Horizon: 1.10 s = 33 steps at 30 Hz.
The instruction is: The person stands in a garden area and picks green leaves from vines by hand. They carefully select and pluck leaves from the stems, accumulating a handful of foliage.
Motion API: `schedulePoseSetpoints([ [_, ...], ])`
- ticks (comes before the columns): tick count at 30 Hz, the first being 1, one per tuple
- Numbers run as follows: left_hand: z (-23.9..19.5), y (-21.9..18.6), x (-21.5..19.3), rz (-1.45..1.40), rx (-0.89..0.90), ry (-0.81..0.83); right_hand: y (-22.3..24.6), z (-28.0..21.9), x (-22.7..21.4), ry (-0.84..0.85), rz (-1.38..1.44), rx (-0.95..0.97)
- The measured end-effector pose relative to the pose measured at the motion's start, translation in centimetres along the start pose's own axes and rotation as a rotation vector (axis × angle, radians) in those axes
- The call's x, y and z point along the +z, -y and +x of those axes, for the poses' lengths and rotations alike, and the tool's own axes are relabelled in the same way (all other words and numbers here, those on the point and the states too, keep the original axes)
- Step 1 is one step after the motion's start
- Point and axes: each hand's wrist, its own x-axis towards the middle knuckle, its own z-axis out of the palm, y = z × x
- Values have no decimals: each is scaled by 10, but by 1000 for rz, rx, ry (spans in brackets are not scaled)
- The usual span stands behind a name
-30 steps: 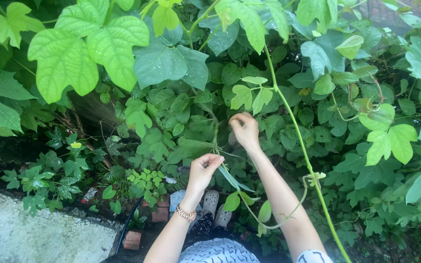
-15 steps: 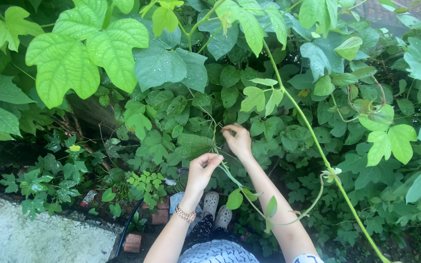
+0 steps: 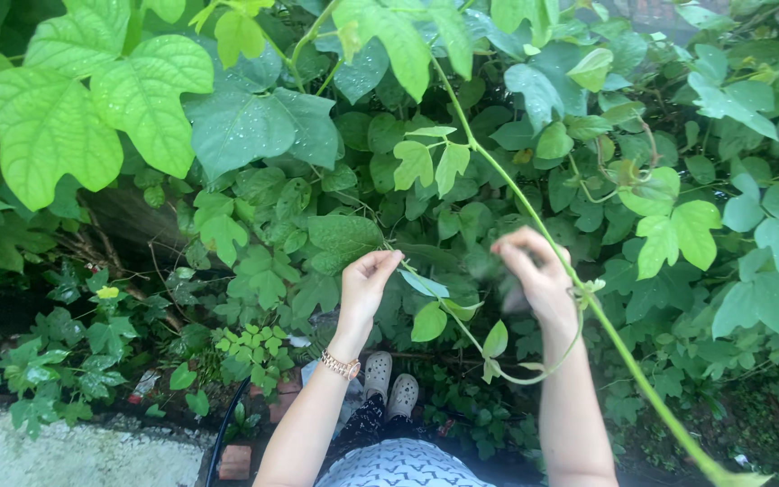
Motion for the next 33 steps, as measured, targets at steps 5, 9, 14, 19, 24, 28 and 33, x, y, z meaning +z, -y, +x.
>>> schedulePoseSetpoints([
  [5, 10, 9, 19, 30, 36, -4, 29, -10, -22, 359, -178, 95],
  [9, 11, 11, 29, 98, 80, -10, 17, 7, -1, 677, -208, 117],
  [14, -2, -9, 25, 192, 171, -50, -12, 3, 10, 607, -131, 109],
  [19, -51, -66, 45, 971, 549, -145, -18, -3, 6, 421, -89, 204],
  [24, -48, -83, 58, 964, 985, 208, -6, -10, 4, 340, -90, 115],
  [28, -47, -82, 53, 938, 870, 215, -2, -13, -6, 98, -89, 41],
  [33, -51, -85, 47, 696, 810, 21, -22, -17, -16, -26, 248, 569],
])
